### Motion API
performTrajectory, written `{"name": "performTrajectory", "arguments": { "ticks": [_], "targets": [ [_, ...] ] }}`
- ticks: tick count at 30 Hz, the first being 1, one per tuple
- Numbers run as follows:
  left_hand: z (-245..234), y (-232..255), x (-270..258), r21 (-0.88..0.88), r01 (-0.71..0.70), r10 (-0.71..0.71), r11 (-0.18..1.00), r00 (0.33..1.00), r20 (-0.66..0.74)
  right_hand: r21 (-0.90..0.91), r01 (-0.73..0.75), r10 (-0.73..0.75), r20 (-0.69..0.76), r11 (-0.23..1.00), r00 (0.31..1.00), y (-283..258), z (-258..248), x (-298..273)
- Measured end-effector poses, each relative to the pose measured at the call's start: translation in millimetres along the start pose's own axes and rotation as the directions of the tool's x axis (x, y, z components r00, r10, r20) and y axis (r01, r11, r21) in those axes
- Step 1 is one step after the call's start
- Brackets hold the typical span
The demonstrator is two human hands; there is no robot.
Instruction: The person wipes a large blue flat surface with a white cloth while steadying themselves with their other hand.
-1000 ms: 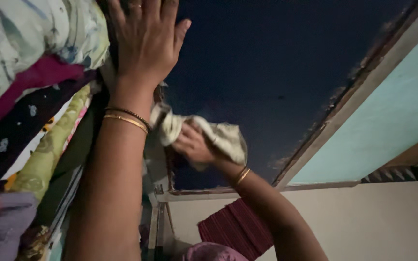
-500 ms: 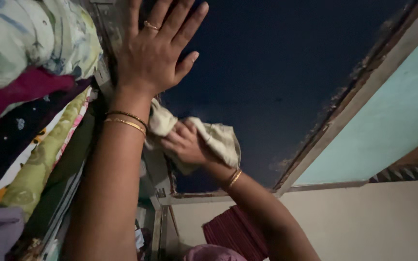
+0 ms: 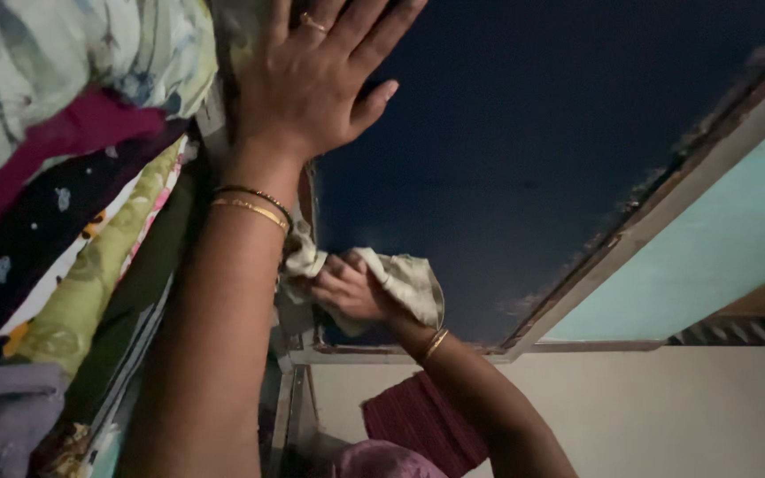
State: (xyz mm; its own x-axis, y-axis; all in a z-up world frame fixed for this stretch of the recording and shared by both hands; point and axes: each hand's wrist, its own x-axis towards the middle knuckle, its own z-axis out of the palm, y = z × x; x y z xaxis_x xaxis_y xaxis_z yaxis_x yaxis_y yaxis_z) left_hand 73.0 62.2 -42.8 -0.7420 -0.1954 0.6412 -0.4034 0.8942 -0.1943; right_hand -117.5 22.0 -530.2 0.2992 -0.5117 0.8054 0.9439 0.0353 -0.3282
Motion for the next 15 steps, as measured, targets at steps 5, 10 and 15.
{"name": "performTrajectory", "arguments": {
  "ticks": [5,10,15],
  "targets": [
    [49,-22,0,0.261,-0.086,0.166,0.961,0.939,-0.301,-0.78,-0.185,0.192,-0.085,0.597,0.978,4,58,-6],
    [74,-36,-1,0.359,-0.069,0.221,0.931,0.888,-0.403,-0.307,0.335,0.415,-0.249,-0.891,0.875,26,102,-19],
    [76,-33,0,0.342,-0.08,0.222,0.936,0.889,-0.4,-0.293,0.371,0.45,-0.279,-0.881,0.848,15,116,-1]
  ]
}}
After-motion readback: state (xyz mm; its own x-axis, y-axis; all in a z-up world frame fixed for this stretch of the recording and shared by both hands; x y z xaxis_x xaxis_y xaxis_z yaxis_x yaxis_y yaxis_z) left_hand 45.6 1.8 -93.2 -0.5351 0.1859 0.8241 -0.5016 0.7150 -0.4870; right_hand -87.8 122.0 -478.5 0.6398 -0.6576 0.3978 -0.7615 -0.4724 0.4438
